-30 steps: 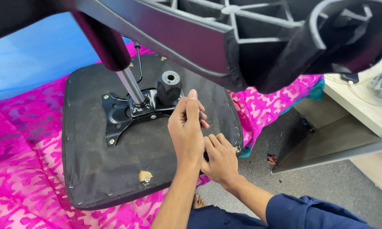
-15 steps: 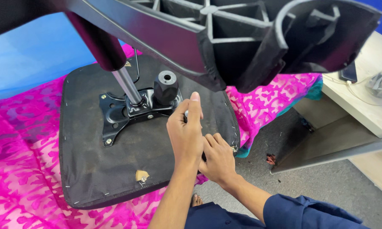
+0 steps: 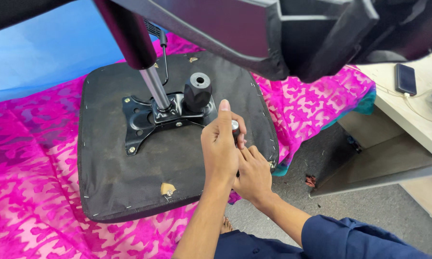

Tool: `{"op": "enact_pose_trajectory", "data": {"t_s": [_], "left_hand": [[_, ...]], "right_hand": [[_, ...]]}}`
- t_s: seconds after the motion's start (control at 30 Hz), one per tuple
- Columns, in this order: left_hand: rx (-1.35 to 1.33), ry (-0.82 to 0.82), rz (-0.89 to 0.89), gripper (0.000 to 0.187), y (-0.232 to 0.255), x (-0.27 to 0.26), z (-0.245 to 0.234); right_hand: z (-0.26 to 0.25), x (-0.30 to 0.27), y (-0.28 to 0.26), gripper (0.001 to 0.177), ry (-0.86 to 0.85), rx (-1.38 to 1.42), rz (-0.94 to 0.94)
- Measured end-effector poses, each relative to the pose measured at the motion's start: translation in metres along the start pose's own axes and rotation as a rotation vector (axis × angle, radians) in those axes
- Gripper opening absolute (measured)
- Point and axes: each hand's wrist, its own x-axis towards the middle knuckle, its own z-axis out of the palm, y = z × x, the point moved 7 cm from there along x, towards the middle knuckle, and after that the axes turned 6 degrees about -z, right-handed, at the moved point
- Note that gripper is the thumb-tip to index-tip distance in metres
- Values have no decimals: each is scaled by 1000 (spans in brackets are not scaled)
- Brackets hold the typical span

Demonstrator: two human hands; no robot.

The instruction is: The person uses a screwdriver to tighten screws on the underside of an inverted chair seat, securing the metal mounting plate to the seat base. The person works on multiple screw locations around the central gas lift post.

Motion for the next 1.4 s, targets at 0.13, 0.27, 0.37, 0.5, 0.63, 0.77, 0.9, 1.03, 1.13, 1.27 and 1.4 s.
{"op": "enact_pose_trajectory", "data": {"t_s": [0.13, 0.27, 0.37, 0.5, 0.63, 0.77, 0.9, 1.03, 1.13, 1.27, 1.4], "left_hand": [[28, -50, 87, 60, 1, -8, 1], [169, -8, 118, 56, 3, -12, 1], [200, 53, 171, 47, 9, -12, 1], [140, 98, 145, 36, 11, -10, 0], [122, 47, 82, 48, 7, -6, 1], [37, -16, 15, 58, -3, -4, 4], [77, -101, 112, 59, -2, -10, 13], [211, -59, 82, 55, -4, -11, 15], [257, -19, 97, 47, -1, -12, 15], [204, 43, 58, 37, 1, -13, 11], [63, -51, 89, 39, 5, -13, 13]], "right_hand": [[6, -2, 3, 28, -42, -7, 2], [6, -5, 5, 27, -52, -6, -8], [6, -5, 6, 28, -56, 8, 3], [4, -4, 7, 28, -75, 19, 31], [2, -3, 8, 28, -69, 56, 51], [2, -3, 7, 29, -58, 46, 27], [1, -3, 6, 32, -44, 61, -9], [-5, -2, 2, 35, 23, 63, -74], [-4, -4, 3, 35, 6, 82, -25], [7, -6, 11, 30, -135, 67, 77], [3, -6, 8, 35, -48, 43, -7]]}}
